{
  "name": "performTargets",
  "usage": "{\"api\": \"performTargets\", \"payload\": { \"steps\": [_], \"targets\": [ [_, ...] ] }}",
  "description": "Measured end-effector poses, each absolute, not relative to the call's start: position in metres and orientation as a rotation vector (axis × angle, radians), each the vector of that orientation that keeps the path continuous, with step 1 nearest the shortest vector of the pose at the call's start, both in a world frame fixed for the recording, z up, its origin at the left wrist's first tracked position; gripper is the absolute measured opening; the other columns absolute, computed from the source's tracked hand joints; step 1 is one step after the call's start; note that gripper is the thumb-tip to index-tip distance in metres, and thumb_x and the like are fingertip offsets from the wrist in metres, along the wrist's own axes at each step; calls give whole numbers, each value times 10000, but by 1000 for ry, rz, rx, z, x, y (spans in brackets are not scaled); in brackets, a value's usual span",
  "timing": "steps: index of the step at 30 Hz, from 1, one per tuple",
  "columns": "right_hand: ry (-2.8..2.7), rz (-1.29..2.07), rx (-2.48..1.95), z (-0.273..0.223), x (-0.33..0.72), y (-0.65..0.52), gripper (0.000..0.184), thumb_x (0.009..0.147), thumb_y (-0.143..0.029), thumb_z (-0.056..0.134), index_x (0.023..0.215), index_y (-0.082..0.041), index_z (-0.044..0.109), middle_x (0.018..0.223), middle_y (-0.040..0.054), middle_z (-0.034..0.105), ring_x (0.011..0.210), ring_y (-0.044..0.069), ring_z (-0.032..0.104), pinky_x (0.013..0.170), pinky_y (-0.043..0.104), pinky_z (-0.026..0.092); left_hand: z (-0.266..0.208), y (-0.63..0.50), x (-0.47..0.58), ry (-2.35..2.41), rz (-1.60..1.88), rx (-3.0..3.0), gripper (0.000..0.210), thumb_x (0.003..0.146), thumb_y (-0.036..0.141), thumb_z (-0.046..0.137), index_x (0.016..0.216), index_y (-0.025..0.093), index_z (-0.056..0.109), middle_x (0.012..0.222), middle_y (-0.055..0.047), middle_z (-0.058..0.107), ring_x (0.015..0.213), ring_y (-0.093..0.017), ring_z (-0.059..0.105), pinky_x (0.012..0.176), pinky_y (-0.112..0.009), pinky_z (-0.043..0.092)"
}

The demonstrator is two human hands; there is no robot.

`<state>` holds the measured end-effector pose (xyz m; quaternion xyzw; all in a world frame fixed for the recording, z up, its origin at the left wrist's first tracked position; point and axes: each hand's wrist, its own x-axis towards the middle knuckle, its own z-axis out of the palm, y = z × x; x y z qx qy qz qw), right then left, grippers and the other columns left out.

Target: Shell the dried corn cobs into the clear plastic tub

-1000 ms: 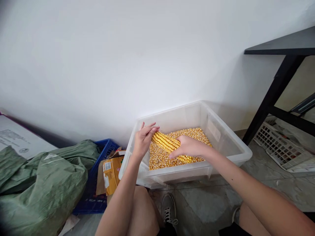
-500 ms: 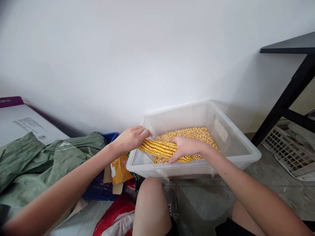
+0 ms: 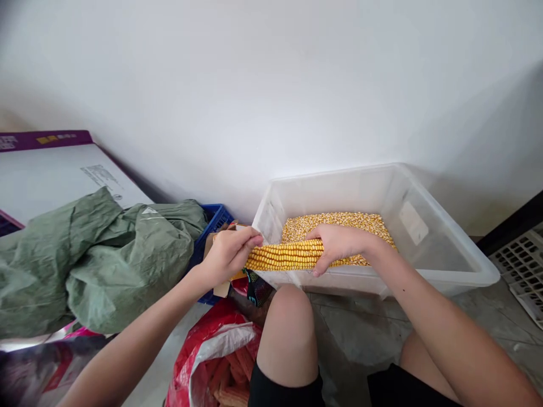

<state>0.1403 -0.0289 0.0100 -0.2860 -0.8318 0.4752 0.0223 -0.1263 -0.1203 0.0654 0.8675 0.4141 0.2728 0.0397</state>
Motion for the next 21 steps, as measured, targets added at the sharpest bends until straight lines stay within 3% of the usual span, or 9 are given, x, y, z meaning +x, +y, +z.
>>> {"api": "performTargets", "payload": {
  "steps": [4, 9, 15, 18, 21],
  "targets": [
    [-2533, 1398, -946, 13, 134, -30, 480, 577, -470, 840, 955, -195, 734, 939, 21, 734, 851, 255, 661, 694, 296, 483, 57, -130, -147, 1402, 1042, 2297, 222, 970, 280, 503, 851, 162, 649, 634, 11, 601, 511, -77, 508, 522, -199, 379],
    [-2332, 1439, -1034, 15, 135, -27, 440, 605, -419, 824, 974, -201, 727, 962, 31, 746, 880, 265, 677, 700, 303, 507, 49, -116, -147, 1297, 1276, 1644, 295, 929, 440, 577, 841, 164, 633, 460, 66, 402, 388, -74, 351, 414, -210, 286],
    [-2261, 1478, -1051, 11, 138, -23, 419, 619, -420, 824, 962, -201, 725, 943, 25, 753, 877, 262, 689, 712, 307, 519, 45, -118, -133, 1140, 1420, 1216, 338, 883, 490, 625, 759, 187, 541, 414, 107, 269, 364, -55, 188, 391, -187, 191],
    [-2216, 1466, -1111, 9, 140, -21, 428, 627, -425, 823, 979, -202, 724, 955, 15, 758, 885, 261, 693, 714, 302, 511, 22, -160, -148, 1326, 1059, 1263, 404, 903, 558, 554, 741, 189, 521, 407, 98, 294, 365, -63, 228, 401, -199, 225],
    [-2147, 1491, -1134, 7, 145, -20, 401, 634, -401, 820, 971, -207, 719, 978, 7, 763, 906, 258, 696, 712, 290, 507, -19, -217, -162, 1527, 377, 1496, 436, 941, 534, 498, 728, 162, 577, 541, 24, 494, 504, -95, 441, 483, -216, 349]
  ]
}}
